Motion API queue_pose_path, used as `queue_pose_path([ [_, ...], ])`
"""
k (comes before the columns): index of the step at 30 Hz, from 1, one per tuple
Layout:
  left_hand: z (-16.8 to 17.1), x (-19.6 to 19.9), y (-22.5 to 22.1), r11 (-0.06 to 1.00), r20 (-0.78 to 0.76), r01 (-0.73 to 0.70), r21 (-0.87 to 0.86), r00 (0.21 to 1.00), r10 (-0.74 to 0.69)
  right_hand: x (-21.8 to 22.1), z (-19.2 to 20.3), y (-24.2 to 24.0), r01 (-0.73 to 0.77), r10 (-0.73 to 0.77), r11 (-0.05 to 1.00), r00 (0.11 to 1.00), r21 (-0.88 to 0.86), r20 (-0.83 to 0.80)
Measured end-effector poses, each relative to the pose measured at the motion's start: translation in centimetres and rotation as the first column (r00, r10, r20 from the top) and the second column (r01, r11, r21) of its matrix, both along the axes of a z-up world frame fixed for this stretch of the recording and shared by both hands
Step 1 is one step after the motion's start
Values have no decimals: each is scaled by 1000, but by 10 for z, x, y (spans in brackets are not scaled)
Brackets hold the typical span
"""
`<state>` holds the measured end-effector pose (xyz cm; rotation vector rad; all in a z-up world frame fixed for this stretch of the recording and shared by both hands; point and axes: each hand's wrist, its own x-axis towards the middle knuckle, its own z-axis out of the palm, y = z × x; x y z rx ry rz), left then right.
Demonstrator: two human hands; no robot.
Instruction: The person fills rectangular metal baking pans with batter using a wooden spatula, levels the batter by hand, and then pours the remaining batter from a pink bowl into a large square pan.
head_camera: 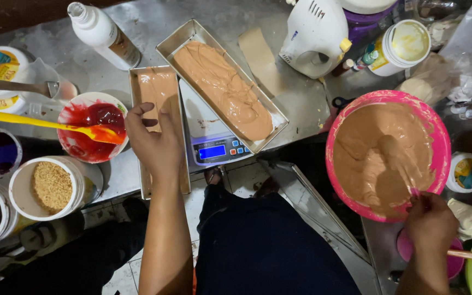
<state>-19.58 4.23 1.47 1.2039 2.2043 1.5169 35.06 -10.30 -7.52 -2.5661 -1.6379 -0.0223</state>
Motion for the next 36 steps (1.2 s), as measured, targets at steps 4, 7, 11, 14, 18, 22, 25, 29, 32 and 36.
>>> queue_pose_path([
  [4,-3,-7,0,1000,-24,-10,14,1000,10,-1,4,-1,64,-63,998,996,12,-61],
  [7,-3,-10,2,1000,-6,-1,16,1000,1,4,-1,-6,33,-32,999,999,34,-28],
  [11,0,-7,3,999,57,20,-49,998,-17,5,-4,-11,40,-41,999,999,20,26],
  [14,4,0,2,996,91,79,-51,993,-74,2,-4,-13,-5,3,998,999,57,45],
  [18,-1,7,6,989,97,146,-5,985,-145,7,-9,-17,-39,36,995,999,91,33],
  [22,-5,21,12,941,163,211,-263,971,-172,-31,24,-1,36,-36,998,999,48,-8],
  [25,-17,33,19,880,120,247,-406,969,-216,-4,-6,6,25,-36,999,970,46,239],
  [29,-18,38,21,915,-37,196,-353,974,-223,207,-249,-29,322,-207,911,898,259,-389],
  [32,-30,31,15,929,-54,184,-322,976,-212,-22,-40,49,-61,156,909,967,-413,200],
  [36,-51,29,24,933,-52,165,-319,980,-191,-48,-29,65,41,-104,987,904,-158,-415],
])
